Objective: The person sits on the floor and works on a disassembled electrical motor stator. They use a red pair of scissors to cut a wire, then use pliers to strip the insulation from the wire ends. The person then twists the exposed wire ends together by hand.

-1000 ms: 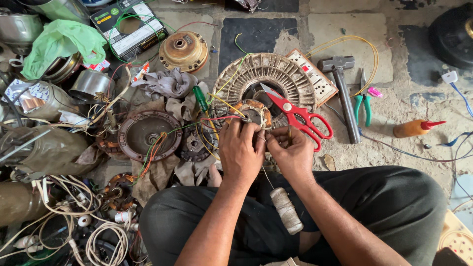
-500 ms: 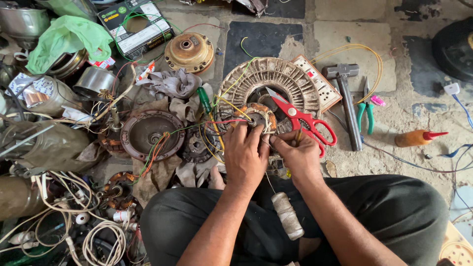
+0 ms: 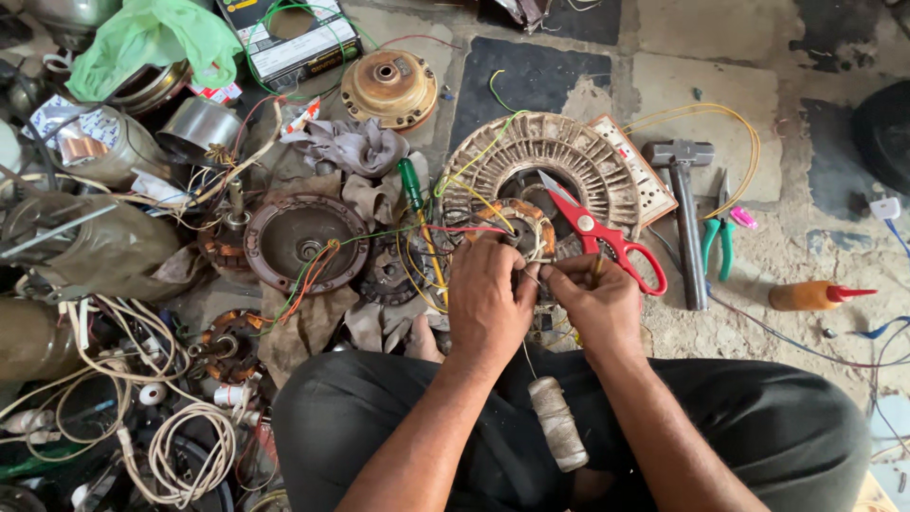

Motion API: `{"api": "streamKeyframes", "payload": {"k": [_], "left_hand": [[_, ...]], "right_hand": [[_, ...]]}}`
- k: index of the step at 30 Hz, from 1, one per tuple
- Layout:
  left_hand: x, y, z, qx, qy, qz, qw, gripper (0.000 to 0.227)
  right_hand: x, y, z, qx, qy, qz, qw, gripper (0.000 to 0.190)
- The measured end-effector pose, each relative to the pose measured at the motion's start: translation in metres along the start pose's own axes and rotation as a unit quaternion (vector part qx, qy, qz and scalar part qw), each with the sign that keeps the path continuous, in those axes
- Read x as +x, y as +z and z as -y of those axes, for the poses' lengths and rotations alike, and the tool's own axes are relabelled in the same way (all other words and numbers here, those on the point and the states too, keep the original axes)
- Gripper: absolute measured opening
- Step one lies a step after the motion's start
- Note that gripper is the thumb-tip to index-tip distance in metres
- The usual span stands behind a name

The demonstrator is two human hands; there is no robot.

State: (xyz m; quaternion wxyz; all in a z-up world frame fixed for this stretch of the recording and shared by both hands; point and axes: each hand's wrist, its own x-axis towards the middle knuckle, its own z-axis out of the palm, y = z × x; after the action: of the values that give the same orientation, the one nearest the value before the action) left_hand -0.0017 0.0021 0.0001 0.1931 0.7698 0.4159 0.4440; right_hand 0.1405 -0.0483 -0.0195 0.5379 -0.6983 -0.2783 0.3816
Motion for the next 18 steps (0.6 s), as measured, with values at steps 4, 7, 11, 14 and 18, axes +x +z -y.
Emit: {"api": "streamKeyframes", "payload": {"k": [4,7,11,14,18], "left_hand": [[0.001,-0.002,-0.001,0.004,0.004,-0.007,1.0,0.026],[0.0,-0.004,-0.001,0.023,0.022,-0.01,0.999,0.024],[-0.003,-0.003,0.001,0.057,0.007,0.024,0.998,0.025],[-0.004,0.001,0.002,0.044,-0.016,0.042,0.998,0.023],[-0.005,0.002,0.003,0.044,-0.01,0.05,0.998,0.021]], "right_hand": [[0.001,-0.002,0.003,-0.002,0.027,0.001,1.0,0.015],[0.001,-0.003,0.009,-0.015,0.048,0.008,0.999,0.015],[-0.001,-0.003,0.016,-0.037,0.059,0.013,0.997,0.016],[0.0,-0.003,0.016,-0.044,0.052,0.013,0.998,0.017],[-0.002,-0.002,0.011,-0.024,0.04,0.02,0.999,0.017]]}}
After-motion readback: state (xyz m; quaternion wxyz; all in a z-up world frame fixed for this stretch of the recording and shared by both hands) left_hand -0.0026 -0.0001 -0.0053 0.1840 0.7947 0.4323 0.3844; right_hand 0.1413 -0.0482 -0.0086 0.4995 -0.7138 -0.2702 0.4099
